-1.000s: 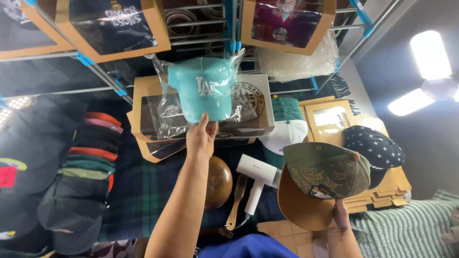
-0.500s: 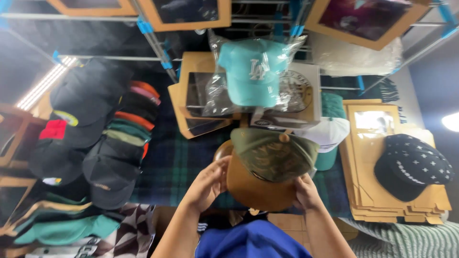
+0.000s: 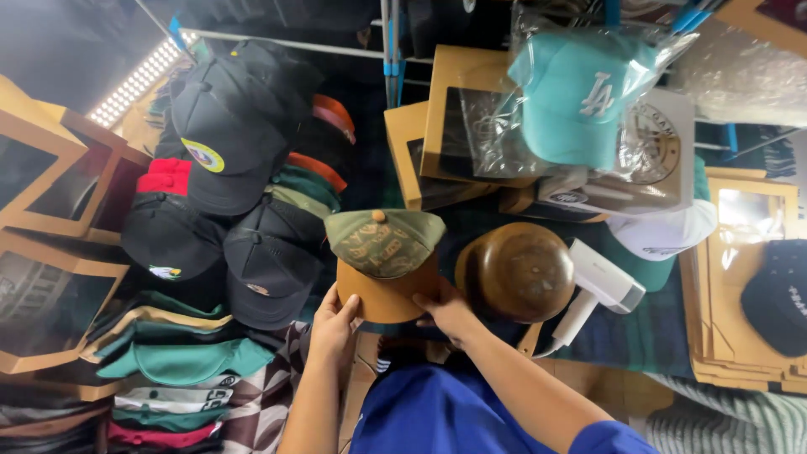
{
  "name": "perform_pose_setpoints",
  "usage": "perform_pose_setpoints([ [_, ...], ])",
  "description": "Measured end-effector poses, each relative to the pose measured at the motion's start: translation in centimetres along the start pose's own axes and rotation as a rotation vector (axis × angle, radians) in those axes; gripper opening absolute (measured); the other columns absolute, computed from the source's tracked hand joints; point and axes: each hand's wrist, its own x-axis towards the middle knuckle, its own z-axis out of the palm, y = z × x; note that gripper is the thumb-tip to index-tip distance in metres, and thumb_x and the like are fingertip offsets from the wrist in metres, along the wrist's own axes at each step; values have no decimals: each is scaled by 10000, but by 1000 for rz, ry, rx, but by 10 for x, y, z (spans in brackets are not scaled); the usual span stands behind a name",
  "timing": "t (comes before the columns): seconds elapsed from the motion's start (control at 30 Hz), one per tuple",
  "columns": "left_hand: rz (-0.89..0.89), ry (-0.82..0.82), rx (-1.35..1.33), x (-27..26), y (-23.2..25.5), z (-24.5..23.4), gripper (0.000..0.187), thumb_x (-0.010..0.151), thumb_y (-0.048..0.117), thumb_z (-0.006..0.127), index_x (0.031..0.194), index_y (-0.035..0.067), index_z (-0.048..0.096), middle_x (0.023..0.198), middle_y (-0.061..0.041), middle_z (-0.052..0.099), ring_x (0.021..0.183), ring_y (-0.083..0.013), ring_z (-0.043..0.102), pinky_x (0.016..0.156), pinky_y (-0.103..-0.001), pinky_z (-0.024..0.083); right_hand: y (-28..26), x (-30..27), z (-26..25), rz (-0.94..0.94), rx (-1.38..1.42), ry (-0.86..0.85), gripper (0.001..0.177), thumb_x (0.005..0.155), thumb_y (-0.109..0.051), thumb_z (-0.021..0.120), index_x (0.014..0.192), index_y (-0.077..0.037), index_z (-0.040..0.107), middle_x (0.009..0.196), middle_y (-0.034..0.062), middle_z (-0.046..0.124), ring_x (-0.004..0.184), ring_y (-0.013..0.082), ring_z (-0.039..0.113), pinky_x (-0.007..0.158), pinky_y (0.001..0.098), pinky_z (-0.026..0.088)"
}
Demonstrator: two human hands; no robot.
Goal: Cleaning and shaping baseball caps using a brush and a handheld steamer on a wooden form.
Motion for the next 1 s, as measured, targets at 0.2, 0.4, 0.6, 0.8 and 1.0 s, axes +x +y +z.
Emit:
perform_pose_setpoints([
  [0.2, -58, 19, 332, 54, -6, 3, 601, 937, 132, 736, 1499, 159, 525, 1364, -221, 630, 1179, -321, 654, 865, -447, 601, 93, 100, -5, -75, -368, 214, 594, 907, -439, 780, 1305, -33, 606, 803, 126, 747, 521, 173, 706, 437, 235, 593],
  [0.4, 112, -43, 1101, 104, 1, 12, 659, 978, 369, 673, 1569, 226, 418, 1414, -193, 602, 1289, -362, 591, 1024, -485, 546, 55, 92, 4, -171, -380, 333, 531, 1011, -237, 647, 1409, 50, 445, 941, 150, 669, 651, 202, 744, 520, 269, 643],
  [0.6, 236, -217, 1414, 102, 6, 8, 835, 905, 415, 728, 1601, 162, 341, 1236, -170, 664, 1074, -338, 700, 886, -478, 592, 12, 51, 17, -119, -443, 376, 589, 1056, -219, 526, 1575, -50, 304, 907, 98, 682, 700, 191, 750, 619, 280, 659],
  [0.8, 356, -252, 1059, 103, -32, -27, 870, 825, 120, 793, 1574, 40, 358, 1328, -143, 601, 1069, -271, 685, 927, -371, 585, 33, 55, 14, -233, -760, 293, 602, 1037, -265, 568, 1599, -219, 360, 1002, 122, 703, 949, 307, 735, 801, 425, 622],
  [1.0, 439, -230, 1241, 100, -47, -28, 761, 848, 234, 771, 1546, 269, 468, 1478, -41, 502, 1220, -256, 630, 993, -372, 569, 38, 46, 14, -253, -1019, 142, 648, 1019, -280, 561, 1616, -323, 312, 1315, 84, 520, 1057, 316, 703, 879, 426, 616],
])
